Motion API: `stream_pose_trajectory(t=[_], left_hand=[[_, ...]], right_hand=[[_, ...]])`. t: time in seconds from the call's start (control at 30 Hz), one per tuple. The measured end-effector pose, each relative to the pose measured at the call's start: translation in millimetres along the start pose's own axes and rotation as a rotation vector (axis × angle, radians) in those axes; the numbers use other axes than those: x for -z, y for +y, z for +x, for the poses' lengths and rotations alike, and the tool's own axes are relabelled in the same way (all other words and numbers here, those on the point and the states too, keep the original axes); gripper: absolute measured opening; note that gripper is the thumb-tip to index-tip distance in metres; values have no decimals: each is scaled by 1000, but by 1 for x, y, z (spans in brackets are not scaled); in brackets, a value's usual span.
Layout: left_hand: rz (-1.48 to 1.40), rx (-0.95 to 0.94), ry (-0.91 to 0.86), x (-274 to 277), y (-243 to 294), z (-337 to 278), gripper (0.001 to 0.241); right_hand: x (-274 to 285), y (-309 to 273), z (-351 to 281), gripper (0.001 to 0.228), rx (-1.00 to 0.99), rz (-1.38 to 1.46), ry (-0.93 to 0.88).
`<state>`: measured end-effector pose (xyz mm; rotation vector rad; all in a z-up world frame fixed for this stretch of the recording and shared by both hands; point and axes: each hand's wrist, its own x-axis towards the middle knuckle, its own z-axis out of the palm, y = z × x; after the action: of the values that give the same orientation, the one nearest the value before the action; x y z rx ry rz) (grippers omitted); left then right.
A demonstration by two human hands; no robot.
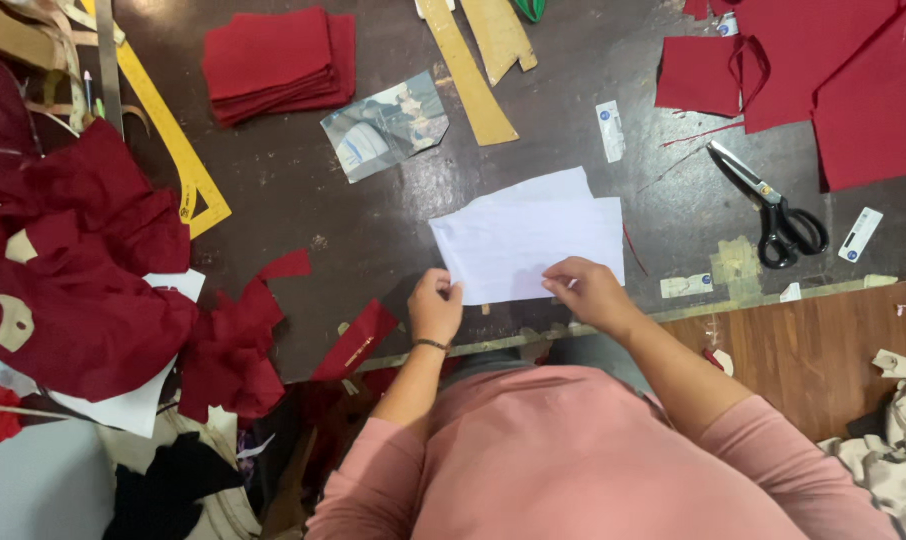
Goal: The person cuts a large piece of red fabric into smaller rectangular pieces using scissors. They then fold the cut pieces and place them on the table. Later, the person picks up a white sheet of paper, folds it, and cuts it into strips.
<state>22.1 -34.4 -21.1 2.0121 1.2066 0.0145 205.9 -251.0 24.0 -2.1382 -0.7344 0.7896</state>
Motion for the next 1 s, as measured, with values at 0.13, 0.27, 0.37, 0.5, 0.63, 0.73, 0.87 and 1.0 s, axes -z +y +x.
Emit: stream_pose_trajectory(t=[0.13, 0.27, 0.37, 0.5, 0.63, 0.73, 0.87, 1.0], left_hand=[[59, 145, -116, 3, -31, 5, 20], [112, 228, -241, 52, 33, -15, 54], [151, 225, -351, 75, 80, -43, 68], [178, -167, -477, 4, 27, -68, 19], [255, -662, -563, -18, 57, -59, 27], [413, -934, -276, -28, 75, -18, 17], [580, -1078, -307, -49, 82, 4, 42], [593, -960, -341, -67, 123, -17, 46]], right_hand=[[17, 24, 13, 16, -5, -153, 31], [33, 35, 25, 33, 141, -626, 172], [36, 33, 46, 40, 206, -814, 160], [52, 21, 97, 34, 423, -1017, 161], [96, 37, 126, 29, 676, -870, 183], [142, 90, 98, 23, 480, -670, 269], [196, 186, -4, 32, 132, -834, 579], [209, 210, -52, 54, 84, -678, 520]])
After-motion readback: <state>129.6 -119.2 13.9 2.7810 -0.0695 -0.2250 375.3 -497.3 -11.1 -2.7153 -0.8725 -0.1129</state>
